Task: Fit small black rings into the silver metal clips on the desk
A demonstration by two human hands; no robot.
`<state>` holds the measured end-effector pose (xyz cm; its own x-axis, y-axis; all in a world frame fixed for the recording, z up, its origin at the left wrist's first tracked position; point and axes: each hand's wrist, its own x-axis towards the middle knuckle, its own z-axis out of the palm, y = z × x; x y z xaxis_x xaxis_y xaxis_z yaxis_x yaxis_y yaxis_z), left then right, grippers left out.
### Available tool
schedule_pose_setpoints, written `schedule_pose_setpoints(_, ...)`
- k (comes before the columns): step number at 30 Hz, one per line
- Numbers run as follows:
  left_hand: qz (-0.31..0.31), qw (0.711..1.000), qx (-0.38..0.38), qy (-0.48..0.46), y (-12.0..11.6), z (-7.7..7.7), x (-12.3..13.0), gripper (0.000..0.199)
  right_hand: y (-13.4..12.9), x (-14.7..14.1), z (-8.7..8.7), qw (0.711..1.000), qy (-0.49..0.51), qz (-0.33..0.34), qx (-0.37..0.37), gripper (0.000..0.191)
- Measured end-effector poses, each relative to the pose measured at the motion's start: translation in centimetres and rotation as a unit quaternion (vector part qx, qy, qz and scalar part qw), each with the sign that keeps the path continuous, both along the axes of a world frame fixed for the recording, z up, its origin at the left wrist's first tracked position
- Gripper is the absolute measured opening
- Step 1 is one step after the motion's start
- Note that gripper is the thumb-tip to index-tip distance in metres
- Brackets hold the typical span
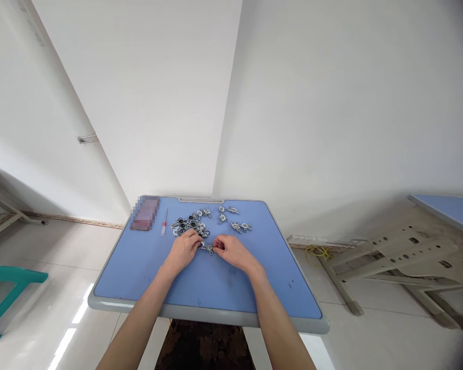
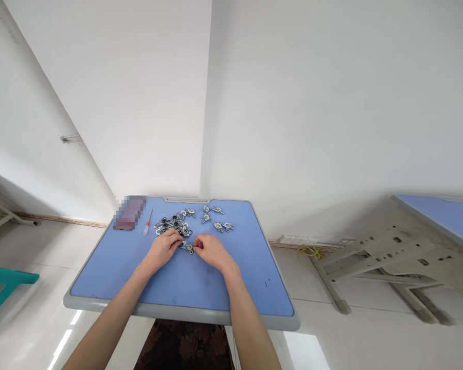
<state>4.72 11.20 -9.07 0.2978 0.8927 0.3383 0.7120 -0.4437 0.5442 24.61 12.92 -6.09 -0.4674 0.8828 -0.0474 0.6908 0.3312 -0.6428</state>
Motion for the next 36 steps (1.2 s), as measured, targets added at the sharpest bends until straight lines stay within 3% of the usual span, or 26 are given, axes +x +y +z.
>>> schedule_pose_setpoints(8,-0.029,0.999,0.042,-0.008,-1.0,0.7,0.5,0.021,0.0,0.0,-0.2,1.0,0.0,0.0,0.009,0.007)
schedule_pose_setpoints(14,-0.047,0.999,0.014,-0.018,-0.7,0.5,0.6,0.012,0.1,0.0,-0.5,1.0,-0.007,-0.002,0.016,0.006)
schedule_pose_setpoints(21,0.006,0.992,-0.009,-0.124,-0.1,1.0,0.1,0.013,0.1,-0.1,-0.6,1.0,-0.013,-0.004,0.015,0.007)
schedule_pose_setpoints(30,0.047,0.997,-0.01,-0.054,0.1,0.4,-0.4,0.014,0.2,0.1,-0.5,1.0,-0.013,0.0,0.015,0.009)
schedule_pose_setpoints(36,0.048,0.999,-0.002,-0.017,0.1,0.5,-0.6,0.017,0.7,0.4,-1.0,0.997,-0.035,-0.042,0.052,0.008)
